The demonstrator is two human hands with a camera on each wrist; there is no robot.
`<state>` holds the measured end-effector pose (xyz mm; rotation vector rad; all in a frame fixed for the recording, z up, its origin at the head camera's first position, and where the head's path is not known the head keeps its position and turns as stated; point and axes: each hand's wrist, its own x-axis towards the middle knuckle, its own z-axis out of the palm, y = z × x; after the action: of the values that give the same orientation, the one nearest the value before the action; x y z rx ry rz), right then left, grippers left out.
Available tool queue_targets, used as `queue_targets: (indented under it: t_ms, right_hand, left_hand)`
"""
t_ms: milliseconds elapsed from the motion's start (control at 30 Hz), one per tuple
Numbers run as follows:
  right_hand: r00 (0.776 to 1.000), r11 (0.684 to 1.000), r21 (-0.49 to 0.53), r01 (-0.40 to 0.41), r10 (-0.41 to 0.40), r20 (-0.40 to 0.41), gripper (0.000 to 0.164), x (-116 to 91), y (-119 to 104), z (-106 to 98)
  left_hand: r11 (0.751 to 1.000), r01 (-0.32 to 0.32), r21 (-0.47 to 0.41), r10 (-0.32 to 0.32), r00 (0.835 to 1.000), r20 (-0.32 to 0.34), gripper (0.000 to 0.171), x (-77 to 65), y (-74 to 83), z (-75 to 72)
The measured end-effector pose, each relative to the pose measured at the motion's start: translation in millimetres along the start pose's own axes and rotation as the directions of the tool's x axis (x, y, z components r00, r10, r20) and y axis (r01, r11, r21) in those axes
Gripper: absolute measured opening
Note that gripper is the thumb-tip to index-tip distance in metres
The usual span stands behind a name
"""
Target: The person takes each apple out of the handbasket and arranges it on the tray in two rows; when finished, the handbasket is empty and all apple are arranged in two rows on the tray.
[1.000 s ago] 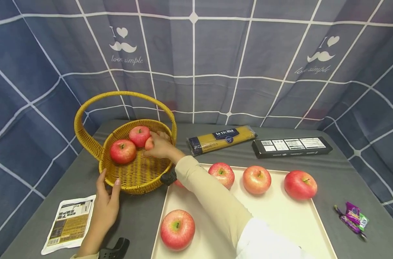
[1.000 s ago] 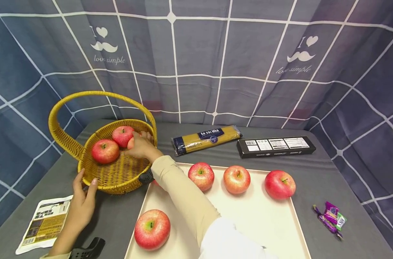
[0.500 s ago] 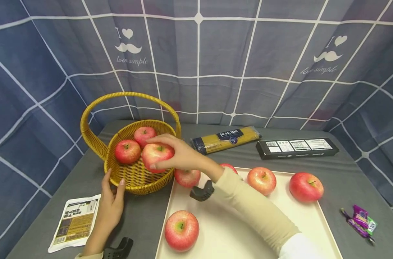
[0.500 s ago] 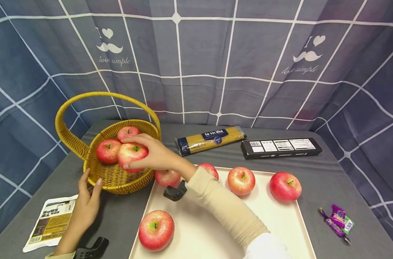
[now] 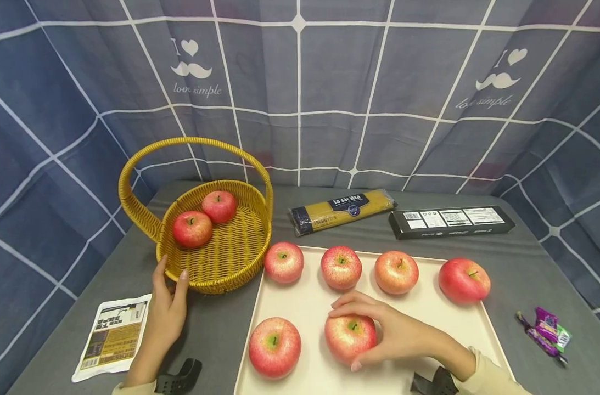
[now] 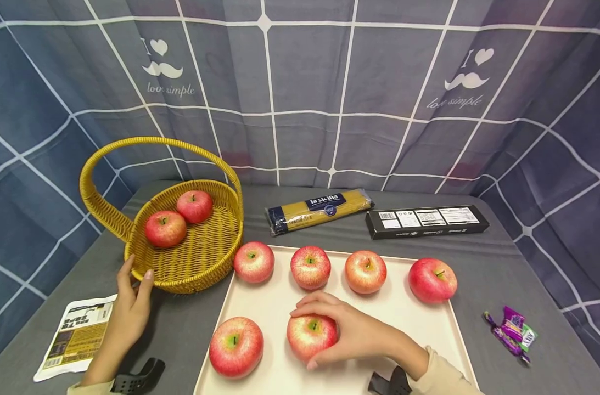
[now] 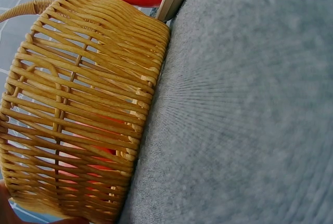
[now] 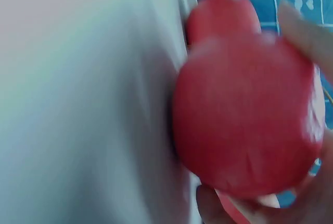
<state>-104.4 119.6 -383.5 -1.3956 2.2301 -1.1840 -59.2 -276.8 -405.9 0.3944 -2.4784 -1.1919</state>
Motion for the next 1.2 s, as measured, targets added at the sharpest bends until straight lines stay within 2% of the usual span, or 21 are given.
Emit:
queue_targets:
  t_ms: [67,167,267,367,533,667,767,833,900,1033,1100,1200]
  right_hand:
    - [1.0,1.0,-0.011,-0.027,0.027,-0.006,0.066,-10.1,-0.2,8.0]
    - [0.999,0.995,-0.089,-0.048,0.045,-0.028,0.073,-20.2,-3.8,18.0]
    - [0.998,0.983,-0.185,-0.006,-0.004,-0.055,0.079,-24.7,-6.5,24.0]
    - [0.998,0.979,-0.203,-0.017,0.004,-0.067,0.081,-26.2,-8.2,26.6]
    - [0.99,0.976,-0.165,-0.142,0.142,-0.011,0.08,-27.7,-12.5,29.9]
    - [0.977,0.957,-0.201,-0.208,0.213,0.004,0.082,-30.0,-16.1,30.4]
    - [0.989,0.966,-0.212,-0.15,0.144,-0.045,0.08,-29.9,-16.9,24.9]
    - [0.994,0.976,-0.203,-0.078,0.06,-0.092,0.075,-26.2,-18.9,18.3]
    - [0.988,0.974,-0.225,-0.005,-0.03,-0.152,0.068,-18.0,-23.2,9.9]
    - [0.972,0.946,-0.322,0.028,-0.101,-0.212,0.058,16.3,-41.1,-11.3]
    - [0.974,0.915,-0.4,0.051,-0.134,-0.182,0.056,40.2,-50.9,-20.7]
    - [0.975,0.871,-0.474,0.131,-0.199,-0.095,0.054,86.3,-59.7,-26.0]
  left_hand:
    - [1.0,0.001,-0.005,-0.001,1.0,0.004,0.062,0.5,-0.2,0.0]
    - [1.0,0.002,-0.008,-0.002,1.0,0.004,0.062,1.2,-1.2,0.3]
    - [1.0,0.002,0.002,-0.002,1.0,-0.006,0.061,1.4,-1.9,0.5]
    - [1.0,0.002,0.012,-0.002,1.0,-0.012,0.061,1.5,-2.2,0.8]
    - [1.0,0.006,0.021,-0.006,1.0,-0.01,0.06,0.6,-2.7,1.7]
    - [1.0,0.013,0.021,-0.013,1.0,-0.003,0.06,-0.3,-2.9,2.1]
    - [1.0,0.015,0.018,-0.015,1.0,-0.001,0.06,-0.2,-2.7,2.1]
    - [1.0,0.018,0.021,-0.018,1.0,0.0,0.06,0.0,-2.3,2.0]
    - [1.0,0.019,0.023,-0.019,1.0,-0.001,0.06,0.4,-1.9,1.7]
    - [0.999,0.017,0.029,-0.016,1.0,-0.003,0.06,0.7,-1.1,0.9]
    - [0.999,0.01,0.035,-0.01,1.0,-0.009,0.06,0.4,-0.9,0.8]
    - [0.999,-0.002,0.05,0.004,1.0,-0.022,0.059,0.2,-1.2,0.2]
